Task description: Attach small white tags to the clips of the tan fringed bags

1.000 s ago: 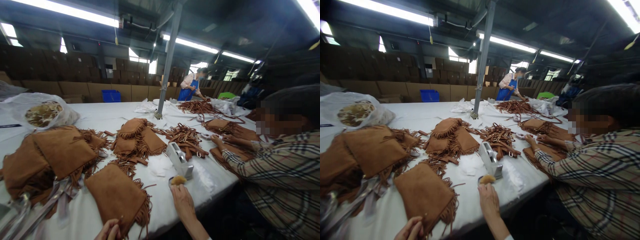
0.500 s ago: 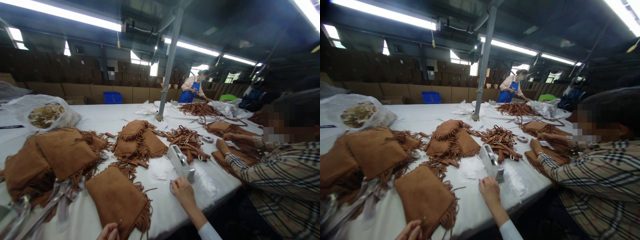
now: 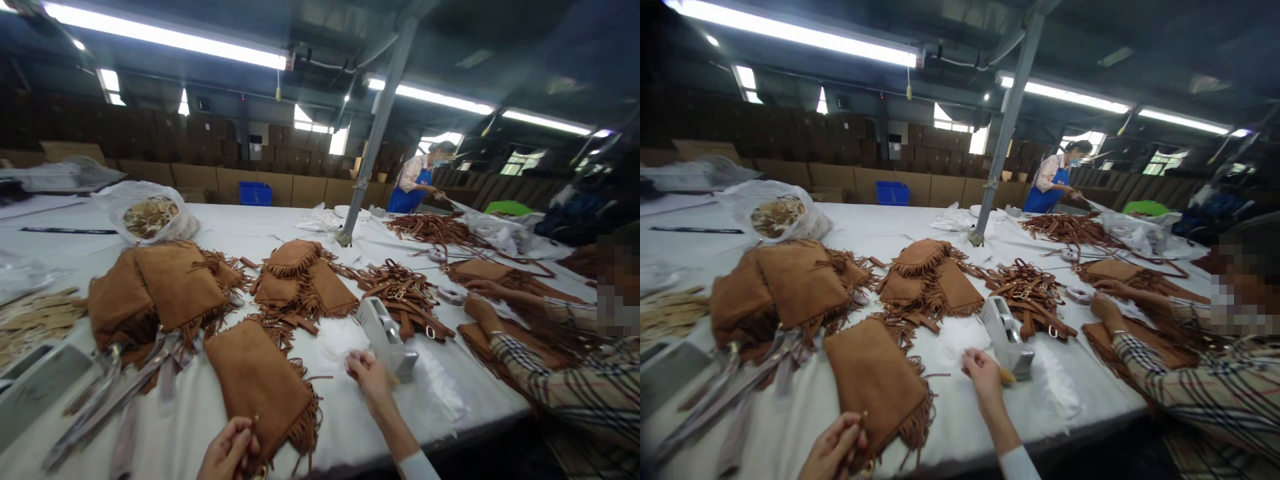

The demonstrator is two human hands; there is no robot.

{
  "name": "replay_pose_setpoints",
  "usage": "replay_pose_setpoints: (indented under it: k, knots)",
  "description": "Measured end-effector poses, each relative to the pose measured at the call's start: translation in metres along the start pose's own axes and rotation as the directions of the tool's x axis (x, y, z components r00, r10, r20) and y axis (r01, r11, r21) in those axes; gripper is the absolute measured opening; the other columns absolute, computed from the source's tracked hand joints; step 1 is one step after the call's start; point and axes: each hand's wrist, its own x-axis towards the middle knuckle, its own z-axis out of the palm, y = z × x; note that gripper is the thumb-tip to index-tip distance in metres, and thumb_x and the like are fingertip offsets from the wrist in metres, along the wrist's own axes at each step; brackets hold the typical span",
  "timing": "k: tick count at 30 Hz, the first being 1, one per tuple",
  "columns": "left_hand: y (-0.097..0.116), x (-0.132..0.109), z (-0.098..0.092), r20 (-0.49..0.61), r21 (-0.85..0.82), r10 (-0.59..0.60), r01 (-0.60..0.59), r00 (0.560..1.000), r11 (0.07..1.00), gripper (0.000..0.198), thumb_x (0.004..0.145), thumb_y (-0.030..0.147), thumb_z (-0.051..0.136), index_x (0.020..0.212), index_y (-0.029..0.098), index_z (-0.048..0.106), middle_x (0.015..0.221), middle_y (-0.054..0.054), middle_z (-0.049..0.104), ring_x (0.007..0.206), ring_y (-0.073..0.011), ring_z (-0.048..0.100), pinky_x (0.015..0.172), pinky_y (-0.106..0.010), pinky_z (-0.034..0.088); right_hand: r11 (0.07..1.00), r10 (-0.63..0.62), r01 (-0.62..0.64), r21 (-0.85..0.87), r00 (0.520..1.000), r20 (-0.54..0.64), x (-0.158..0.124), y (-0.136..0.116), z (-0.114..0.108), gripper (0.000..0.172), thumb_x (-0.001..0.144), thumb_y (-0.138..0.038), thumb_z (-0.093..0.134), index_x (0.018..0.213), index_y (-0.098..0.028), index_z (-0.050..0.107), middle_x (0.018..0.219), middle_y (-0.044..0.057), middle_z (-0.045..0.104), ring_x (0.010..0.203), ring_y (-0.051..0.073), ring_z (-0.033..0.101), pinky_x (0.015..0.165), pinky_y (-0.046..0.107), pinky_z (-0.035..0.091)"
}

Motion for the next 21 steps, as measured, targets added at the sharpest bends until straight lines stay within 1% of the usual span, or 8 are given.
replay_pose_setpoints:
  k: [3,6,8,10,12,15,18,21]
  knots:
    - [0.004,0.001,-0.007,0.052,-0.015,0.011,-0.011,0.999,1.0,0.049,0.067,0.064,0.068,0.084,0.018,0.06,0.063,0.003,0.058,0.04,-0.0053,0.038,0.031,-0.015,0.029,0.951,0.068,-0.108,0.289,0.987,0.144,-0.036,-0.008,0.041,0.034,0.07,-0.05,0.066,0.083,-0.019,0.059,0.08,0.006,0.068,0.075,0.022,0.067,0.064,0.034,0.054]
    - [0.009,-0.002,-0.011,0.069,-0.067,0.046,-0.042,0.997,0.997,0.045,0.068,0.058,0.07,0.084,0.017,0.059,0.1,-0.005,0.064,0.049,-0.0046,0.047,0.033,-0.014,0.033,0.723,0.199,-0.41,0.557,0.895,0.4,-0.081,-0.015,0.089,0.041,0.061,-0.047,0.078,0.085,-0.019,0.059,0.076,0.004,0.068,0.071,0.022,0.067,0.059,0.032,0.053]
    - [0.013,-0.005,-0.012,0.094,-0.11,0.063,-0.052,0.994,0.993,0.042,0.069,0.054,0.071,0.083,0.016,0.058,0.109,-0.007,0.063,0.052,-0.0042,0.049,0.036,-0.014,0.035,0.647,0.229,-0.536,0.542,0.815,0.532,-0.109,-0.021,0.113,0.043,0.06,-0.044,0.081,0.087,-0.018,0.06,0.076,0.004,0.069,0.068,0.021,0.066,0.058,0.03,0.051]
    - [0.016,-0.006,-0.014,0.133,-0.138,0.056,-0.038,0.989,0.99,0.04,0.071,0.051,0.071,0.083,0.016,0.057,0.085,-0.003,0.065,0.049,-0.0042,0.047,0.038,-0.014,0.035,0.668,0.224,-0.572,0.476,0.765,0.604,-0.13,-0.026,0.126,0.044,0.06,-0.044,0.082,0.087,-0.017,0.06,0.074,0.004,0.07,0.064,0.019,0.065,0.057,0.028,0.048]
    - [0.016,-0.006,-0.015,0.121,-0.158,0.048,-0.029,0.992,0.987,0.04,0.071,0.051,0.071,0.084,0.016,0.056,0.062,0.004,0.058,0.043,-0.0042,0.044,0.037,-0.014,0.032,0.731,0.213,-0.561,0.389,0.729,0.65,-0.141,-0.03,0.128,0.046,0.058,-0.043,0.083,0.089,-0.016,0.061,0.073,0.004,0.07,0.063,0.018,0.063,0.059,0.027,0.047]
    - [0.013,-0.005,-0.014,0.034,-0.181,0.043,-0.037,0.998,0.983,0.04,0.072,0.051,0.069,0.085,0.016,0.056,0.053,0.007,0.053,0.035,-0.0029,0.037,0.034,-0.014,0.025,0.853,0.169,-0.463,0.24,0.68,0.713,-0.141,-0.038,0.118,0.049,0.059,-0.044,0.08,0.095,-0.013,0.066,0.076,0.006,0.071,0.067,0.019,0.062,0.061,0.027,0.045]
    - [0.009,-0.004,-0.012,0.025,-0.17,0.048,-0.043,0.999,0.984,0.037,0.074,0.049,0.068,0.083,0.015,0.056,0.052,0.008,0.053,0.03,-0.0021,0.034,0.032,-0.015,0.022,0.958,0.102,-0.272,0.09,0.619,0.779,-0.13,-0.048,0.106,0.033,0.07,-0.044,0.068,0.076,-0.012,0.07,0.065,0.002,0.065,0.058,0.015,0.053,0.054,0.023,0.037]
    - [0.006,-0.003,-0.011,0.039,-0.14,0.054,-0.048,0.998,0.989,0.035,0.075,0.047,0.066,0.082,0.014,0.057,0.052,0.008,0.053,0.029,-0.0017,0.033,0.031,-0.015,0.021,0.997,0.069,-0.026,-0.066,0.599,0.798,-0.122,-0.055,0.1,0.028,0.073,-0.034,0.059,0.054,-0.013,0.063,0.049,-0.003,0.05,0.049,0.01,0.04,0.047,0.022,0.025]
